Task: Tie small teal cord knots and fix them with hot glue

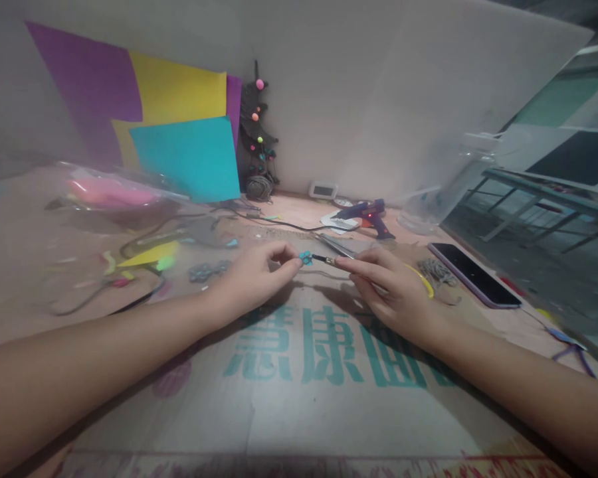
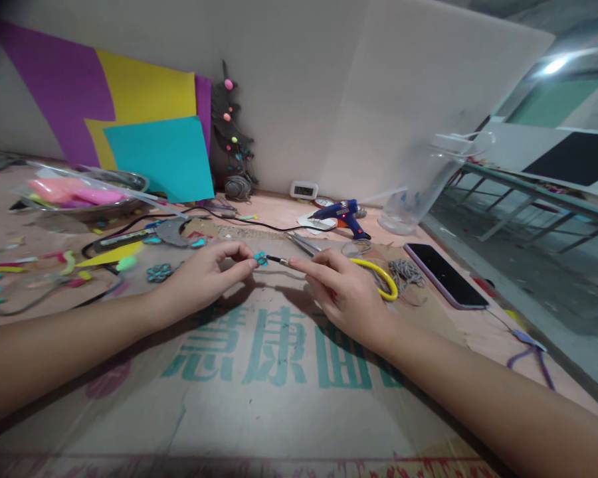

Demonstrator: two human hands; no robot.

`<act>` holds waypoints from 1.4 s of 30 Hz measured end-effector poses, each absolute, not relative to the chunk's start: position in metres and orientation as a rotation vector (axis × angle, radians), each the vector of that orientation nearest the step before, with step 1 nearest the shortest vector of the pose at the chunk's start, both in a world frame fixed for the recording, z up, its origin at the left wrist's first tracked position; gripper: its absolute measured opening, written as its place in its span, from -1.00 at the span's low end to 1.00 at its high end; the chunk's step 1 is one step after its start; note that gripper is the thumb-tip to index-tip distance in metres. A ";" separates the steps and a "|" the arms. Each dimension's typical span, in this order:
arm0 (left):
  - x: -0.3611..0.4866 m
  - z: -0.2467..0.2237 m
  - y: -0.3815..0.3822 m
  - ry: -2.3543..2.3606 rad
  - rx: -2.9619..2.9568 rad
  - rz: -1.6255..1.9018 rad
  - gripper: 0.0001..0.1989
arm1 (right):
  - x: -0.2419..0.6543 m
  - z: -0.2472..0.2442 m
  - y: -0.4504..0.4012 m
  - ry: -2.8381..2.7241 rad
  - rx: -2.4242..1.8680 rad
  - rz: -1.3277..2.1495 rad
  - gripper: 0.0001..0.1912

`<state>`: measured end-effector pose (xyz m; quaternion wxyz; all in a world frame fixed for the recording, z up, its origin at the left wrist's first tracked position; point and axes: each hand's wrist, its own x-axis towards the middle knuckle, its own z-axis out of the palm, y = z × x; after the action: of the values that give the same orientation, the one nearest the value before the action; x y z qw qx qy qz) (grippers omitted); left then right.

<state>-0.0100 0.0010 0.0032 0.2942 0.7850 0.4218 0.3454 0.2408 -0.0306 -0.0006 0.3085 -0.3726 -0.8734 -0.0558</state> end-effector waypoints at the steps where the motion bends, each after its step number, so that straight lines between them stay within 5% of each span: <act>1: -0.010 0.003 0.001 1.123 2.093 0.920 -0.79 | 0.241 0.000 -0.031 -2.303 -0.981 -0.143 -0.57; 42: -0.010 0.003 0.001 1.131 2.043 0.918 -0.77 | 0.238 0.006 -0.037 -2.273 -0.976 -0.108 -0.58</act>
<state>-0.0100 0.0010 0.0029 0.3109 0.7738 0.4284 0.3479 0.2380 -0.0370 0.0063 0.3267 -0.3724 -0.8677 -0.0412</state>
